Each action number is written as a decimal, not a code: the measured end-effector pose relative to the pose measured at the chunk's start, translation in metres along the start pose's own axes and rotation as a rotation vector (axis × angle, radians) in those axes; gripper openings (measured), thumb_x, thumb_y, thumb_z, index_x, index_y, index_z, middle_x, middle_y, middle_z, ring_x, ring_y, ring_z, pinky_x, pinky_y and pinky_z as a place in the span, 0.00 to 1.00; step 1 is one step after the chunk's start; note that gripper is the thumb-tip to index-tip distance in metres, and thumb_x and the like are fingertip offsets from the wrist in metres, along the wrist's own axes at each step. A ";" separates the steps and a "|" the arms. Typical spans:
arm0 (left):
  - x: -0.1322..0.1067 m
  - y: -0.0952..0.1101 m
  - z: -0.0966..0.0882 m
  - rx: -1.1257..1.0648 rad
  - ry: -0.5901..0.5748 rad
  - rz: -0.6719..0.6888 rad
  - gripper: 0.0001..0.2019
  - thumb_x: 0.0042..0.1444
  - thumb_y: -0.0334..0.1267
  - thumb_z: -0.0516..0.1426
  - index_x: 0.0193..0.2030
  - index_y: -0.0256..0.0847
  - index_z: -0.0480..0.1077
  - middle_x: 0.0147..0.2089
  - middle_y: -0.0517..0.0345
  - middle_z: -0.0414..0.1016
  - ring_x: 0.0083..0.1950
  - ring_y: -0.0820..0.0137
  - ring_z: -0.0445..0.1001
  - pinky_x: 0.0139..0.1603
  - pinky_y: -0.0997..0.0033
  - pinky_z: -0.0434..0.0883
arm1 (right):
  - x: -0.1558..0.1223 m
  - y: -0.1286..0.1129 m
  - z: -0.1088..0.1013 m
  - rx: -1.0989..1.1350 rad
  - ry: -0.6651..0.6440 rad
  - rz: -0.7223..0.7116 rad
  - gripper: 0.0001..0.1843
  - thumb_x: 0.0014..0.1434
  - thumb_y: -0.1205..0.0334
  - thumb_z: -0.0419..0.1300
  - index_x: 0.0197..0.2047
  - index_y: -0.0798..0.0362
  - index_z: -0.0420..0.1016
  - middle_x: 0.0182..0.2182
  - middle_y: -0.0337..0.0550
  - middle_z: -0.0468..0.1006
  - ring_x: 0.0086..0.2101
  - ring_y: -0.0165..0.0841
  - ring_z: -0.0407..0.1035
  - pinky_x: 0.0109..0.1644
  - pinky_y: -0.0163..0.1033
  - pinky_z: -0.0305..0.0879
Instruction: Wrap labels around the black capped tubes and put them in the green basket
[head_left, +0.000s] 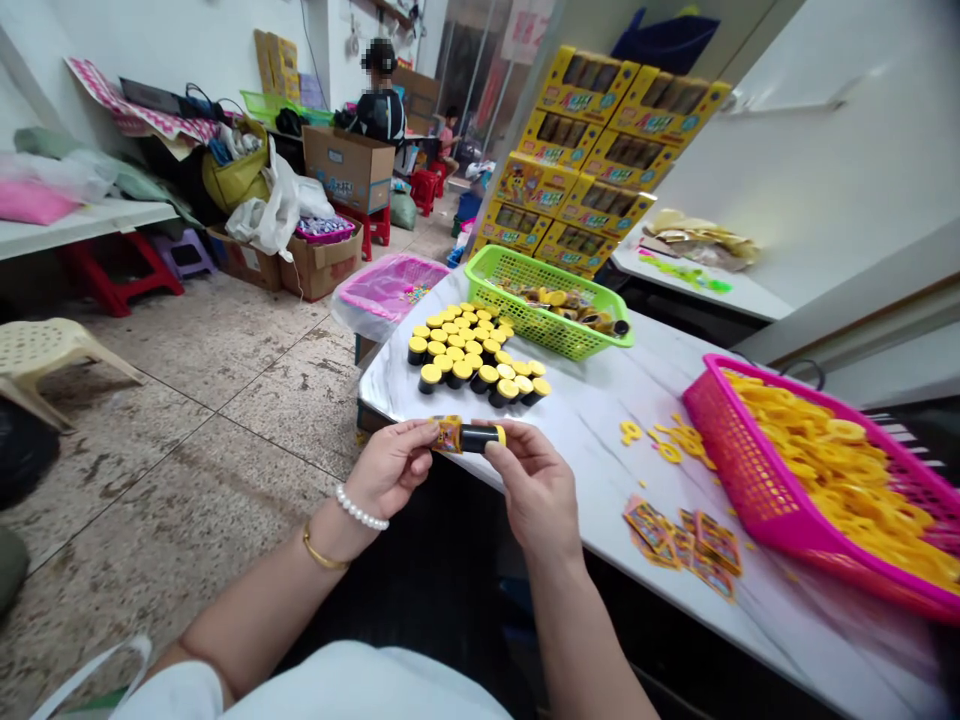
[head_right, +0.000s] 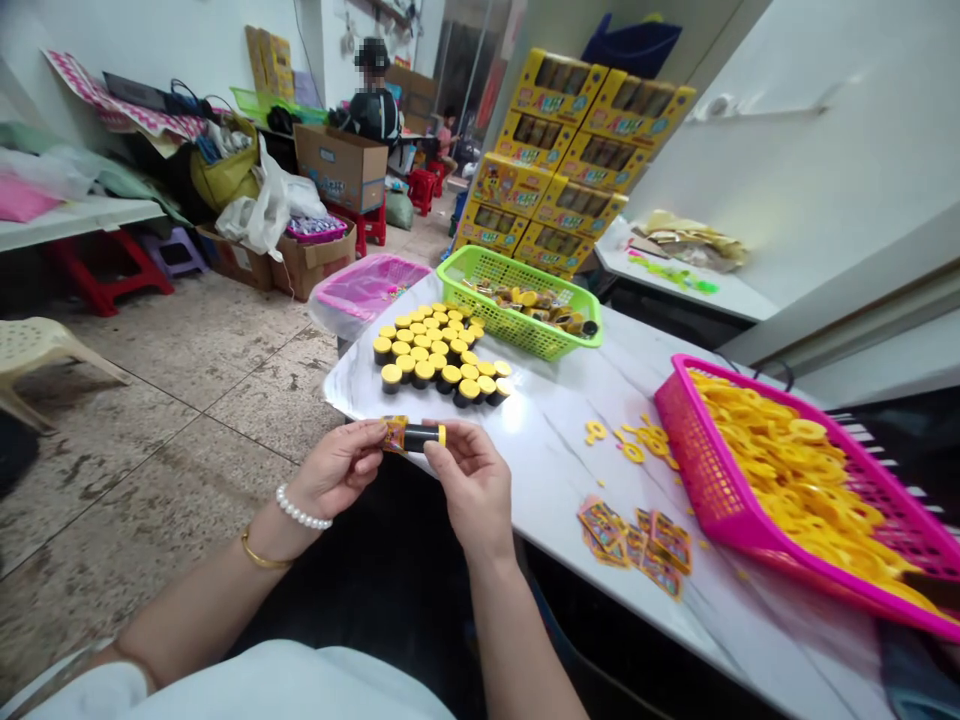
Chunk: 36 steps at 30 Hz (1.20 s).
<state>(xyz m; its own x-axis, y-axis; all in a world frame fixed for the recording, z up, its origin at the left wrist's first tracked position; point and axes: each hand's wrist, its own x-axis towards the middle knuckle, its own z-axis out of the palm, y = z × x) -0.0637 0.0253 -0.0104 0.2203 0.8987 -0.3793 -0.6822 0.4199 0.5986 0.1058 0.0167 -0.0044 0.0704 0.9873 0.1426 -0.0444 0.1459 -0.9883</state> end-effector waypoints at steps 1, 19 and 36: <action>0.001 0.000 0.000 -0.005 -0.009 -0.007 0.11 0.47 0.33 0.70 0.32 0.30 0.73 0.26 0.61 0.72 0.16 0.89 0.56 0.13 0.87 0.46 | -0.001 -0.001 0.001 -0.025 0.022 -0.022 0.17 0.54 0.53 0.71 0.43 0.52 0.76 0.43 0.48 0.85 0.45 0.40 0.80 0.53 0.50 0.76; -0.003 -0.002 0.001 -0.059 -0.073 -0.106 0.08 0.49 0.33 0.67 0.31 0.32 0.73 0.27 0.60 0.73 0.15 0.88 0.51 0.13 0.85 0.44 | -0.013 -0.015 -0.001 -0.222 -0.066 -0.162 0.11 0.57 0.59 0.67 0.43 0.50 0.72 0.42 0.47 0.84 0.42 0.38 0.81 0.50 0.45 0.79; -0.022 -0.002 -0.007 0.286 0.010 0.166 0.22 0.41 0.50 0.72 0.32 0.32 0.77 0.16 0.64 0.64 0.17 0.83 0.57 0.17 0.81 0.44 | -0.023 -0.002 -0.009 -0.200 -0.011 -0.258 0.15 0.52 0.60 0.72 0.41 0.48 0.74 0.36 0.41 0.78 0.36 0.33 0.76 0.44 0.40 0.77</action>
<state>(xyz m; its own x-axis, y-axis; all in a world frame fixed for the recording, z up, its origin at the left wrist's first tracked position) -0.0718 0.0036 -0.0079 0.1144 0.9571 -0.2662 -0.4841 0.2877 0.8264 0.1136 -0.0066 -0.0065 0.0434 0.9201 0.3893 0.1707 0.3771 -0.9103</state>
